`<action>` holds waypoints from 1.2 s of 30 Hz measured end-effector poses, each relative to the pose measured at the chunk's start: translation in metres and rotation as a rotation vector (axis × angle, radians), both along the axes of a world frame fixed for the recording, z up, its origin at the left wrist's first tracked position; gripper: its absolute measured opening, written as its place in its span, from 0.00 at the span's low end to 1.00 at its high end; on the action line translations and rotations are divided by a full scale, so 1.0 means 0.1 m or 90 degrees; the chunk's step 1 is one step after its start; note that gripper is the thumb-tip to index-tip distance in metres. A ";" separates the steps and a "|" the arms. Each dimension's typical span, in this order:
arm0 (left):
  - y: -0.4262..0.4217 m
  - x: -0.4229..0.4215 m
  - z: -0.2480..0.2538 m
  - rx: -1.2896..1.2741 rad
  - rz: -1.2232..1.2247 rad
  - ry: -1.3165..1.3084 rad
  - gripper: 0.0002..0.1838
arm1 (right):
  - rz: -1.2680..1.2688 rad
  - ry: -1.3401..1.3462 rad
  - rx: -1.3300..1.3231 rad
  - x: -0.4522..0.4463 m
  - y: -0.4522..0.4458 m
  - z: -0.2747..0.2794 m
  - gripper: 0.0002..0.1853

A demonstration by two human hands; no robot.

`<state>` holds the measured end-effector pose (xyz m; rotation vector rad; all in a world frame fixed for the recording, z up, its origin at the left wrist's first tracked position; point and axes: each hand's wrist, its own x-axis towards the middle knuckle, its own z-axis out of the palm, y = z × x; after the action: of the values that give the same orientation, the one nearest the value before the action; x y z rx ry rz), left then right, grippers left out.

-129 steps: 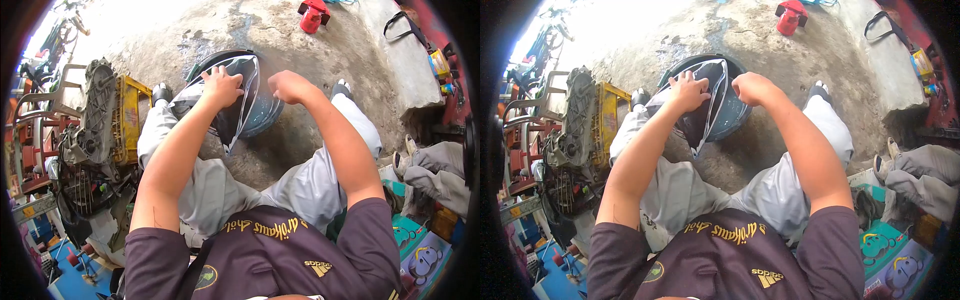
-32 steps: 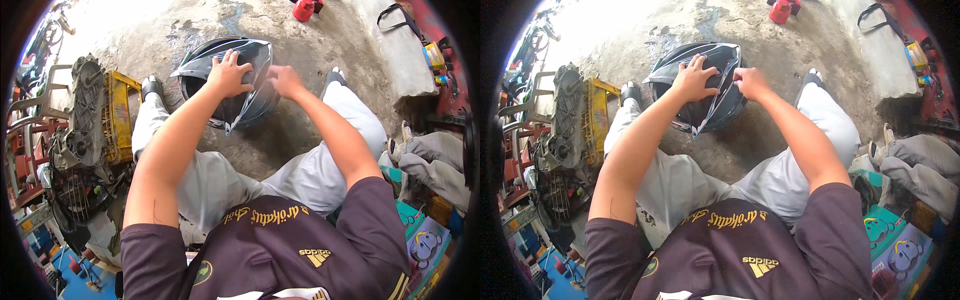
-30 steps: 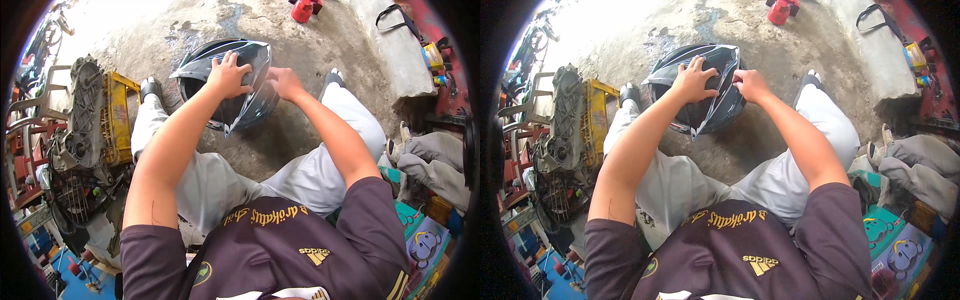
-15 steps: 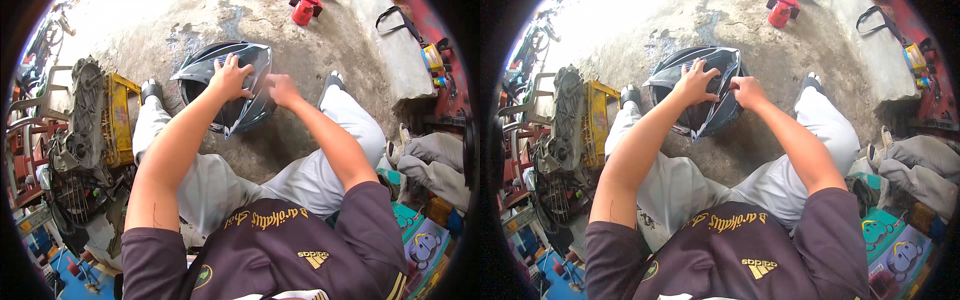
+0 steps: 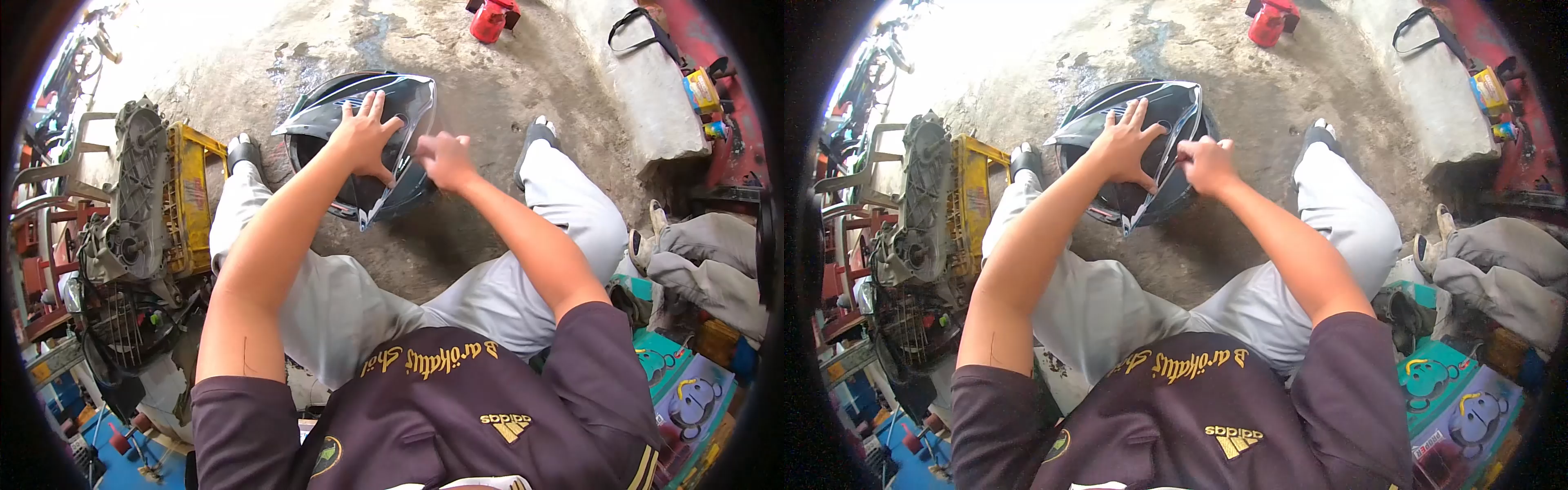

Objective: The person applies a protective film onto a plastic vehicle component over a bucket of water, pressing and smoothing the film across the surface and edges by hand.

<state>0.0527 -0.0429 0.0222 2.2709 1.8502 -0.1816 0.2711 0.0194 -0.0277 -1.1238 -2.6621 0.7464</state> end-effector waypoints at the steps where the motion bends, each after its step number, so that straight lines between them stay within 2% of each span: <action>1: 0.00 0.01 0.01 -0.005 0.001 0.000 0.65 | -0.033 0.017 0.015 -0.02 0.06 0.00 0.02; 4: -0.01 0.02 0.02 -0.015 0.006 0.002 0.65 | -0.075 0.075 -0.023 0.00 0.07 -0.03 0.03; 6: -0.01 0.02 0.01 -0.017 0.006 0.003 0.65 | -0.013 0.023 -0.018 -0.01 0.03 -0.06 0.04; 9: 0.01 0.03 0.01 -0.008 0.009 0.012 0.66 | 0.014 0.042 -0.027 0.01 0.08 -0.04 0.04; 13: -0.02 0.04 0.00 -0.012 0.015 0.024 0.66 | 0.002 0.002 -0.081 0.01 0.07 -0.03 0.03; 15: 0.00 0.06 0.01 -0.003 0.018 0.026 0.66 | 0.031 0.030 0.009 0.01 -0.03 -0.12 0.03; 24: -0.02 0.05 0.01 -0.016 -0.006 0.013 0.67 | -0.075 0.055 0.038 -0.01 0.08 -0.13 0.04; 29: -0.02 0.05 0.01 -0.019 0.001 0.013 0.66 | 0.024 0.058 0.081 0.02 0.08 -0.10 0.04; 31: -0.02 0.06 0.01 -0.018 0.007 0.010 0.66 | -0.066 0.065 0.057 0.03 0.15 -0.12 0.04; 33: -0.02 0.06 0.03 -0.015 0.007 0.014 0.66 | -0.058 0.067 0.064 0.04 0.09 -0.15 0.03; 35: -0.02 0.05 0.05 -0.018 0.005 0.018 0.65 | 0.047 0.077 0.083 0.01 -0.01 -0.14 0.02; 36: -0.02 0.06 0.05 -0.021 0.003 0.019 0.65 | 0.046 0.077 0.100 0.01 0.00 -0.12 0.02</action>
<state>0.0586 -0.0446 0.0270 2.2539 1.8526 -0.2442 0.2719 0.0191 -0.0394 -0.9173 -2.6192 0.5837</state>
